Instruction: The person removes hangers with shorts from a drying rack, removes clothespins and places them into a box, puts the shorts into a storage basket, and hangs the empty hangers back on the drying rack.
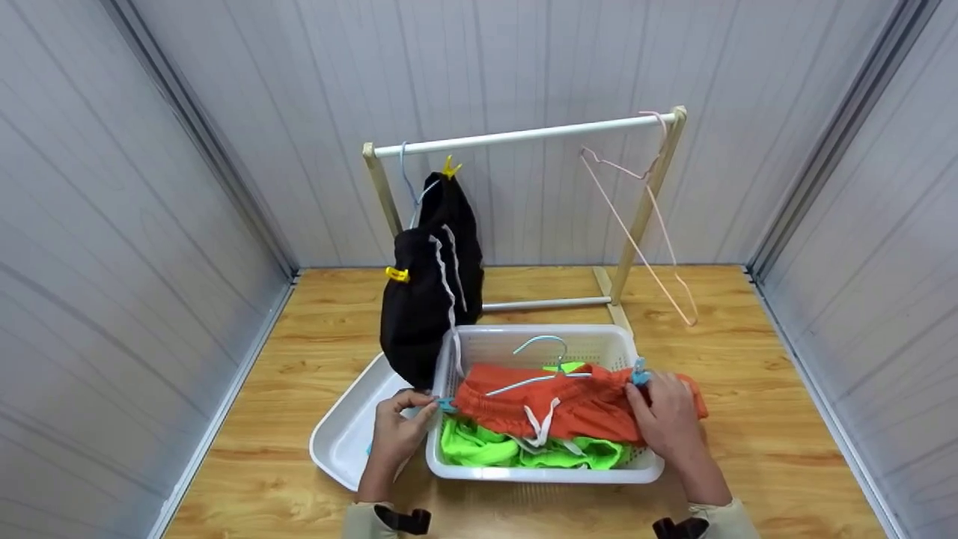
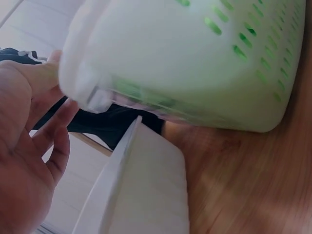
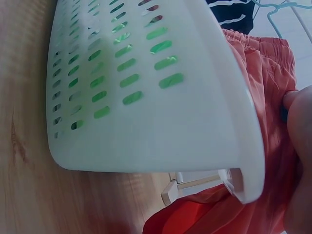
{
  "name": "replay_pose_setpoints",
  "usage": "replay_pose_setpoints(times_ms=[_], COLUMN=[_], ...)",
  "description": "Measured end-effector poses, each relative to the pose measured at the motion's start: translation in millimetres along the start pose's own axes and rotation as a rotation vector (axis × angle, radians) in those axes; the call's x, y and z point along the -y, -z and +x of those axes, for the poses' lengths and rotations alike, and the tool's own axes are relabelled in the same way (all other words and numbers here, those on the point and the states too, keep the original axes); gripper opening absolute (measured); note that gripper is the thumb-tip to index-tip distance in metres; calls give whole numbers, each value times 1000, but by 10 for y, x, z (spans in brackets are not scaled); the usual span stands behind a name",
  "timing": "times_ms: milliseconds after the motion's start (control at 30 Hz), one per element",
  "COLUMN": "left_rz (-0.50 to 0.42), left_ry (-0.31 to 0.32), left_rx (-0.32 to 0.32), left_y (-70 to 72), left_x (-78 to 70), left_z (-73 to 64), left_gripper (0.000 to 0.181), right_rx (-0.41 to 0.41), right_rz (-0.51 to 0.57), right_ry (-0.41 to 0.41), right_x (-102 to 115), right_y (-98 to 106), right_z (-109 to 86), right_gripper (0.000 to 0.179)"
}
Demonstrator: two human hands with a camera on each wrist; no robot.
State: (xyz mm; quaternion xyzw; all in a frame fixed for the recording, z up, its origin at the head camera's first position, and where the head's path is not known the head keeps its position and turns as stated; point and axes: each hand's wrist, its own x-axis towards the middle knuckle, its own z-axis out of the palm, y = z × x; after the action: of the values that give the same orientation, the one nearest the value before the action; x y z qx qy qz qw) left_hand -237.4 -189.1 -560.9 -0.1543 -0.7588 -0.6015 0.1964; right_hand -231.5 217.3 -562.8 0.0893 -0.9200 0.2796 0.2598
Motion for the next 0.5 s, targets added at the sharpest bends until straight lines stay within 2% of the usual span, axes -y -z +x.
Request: replay_pose_setpoints(times_ms=[167,500], left_rz=[-15,33], left_ry=[-69,3], left_rx=[-35,-102], left_y=[92,272], left_x=[8,-17], left_z=[-39,-17], left_gripper=[10,8], right_rx=[15,8], right_rz=[4,12], right_ry=[-15,-11], right_x=[2,12], right_y=[-9,12], right_z=[-27,-6], right_gripper=[17,16])
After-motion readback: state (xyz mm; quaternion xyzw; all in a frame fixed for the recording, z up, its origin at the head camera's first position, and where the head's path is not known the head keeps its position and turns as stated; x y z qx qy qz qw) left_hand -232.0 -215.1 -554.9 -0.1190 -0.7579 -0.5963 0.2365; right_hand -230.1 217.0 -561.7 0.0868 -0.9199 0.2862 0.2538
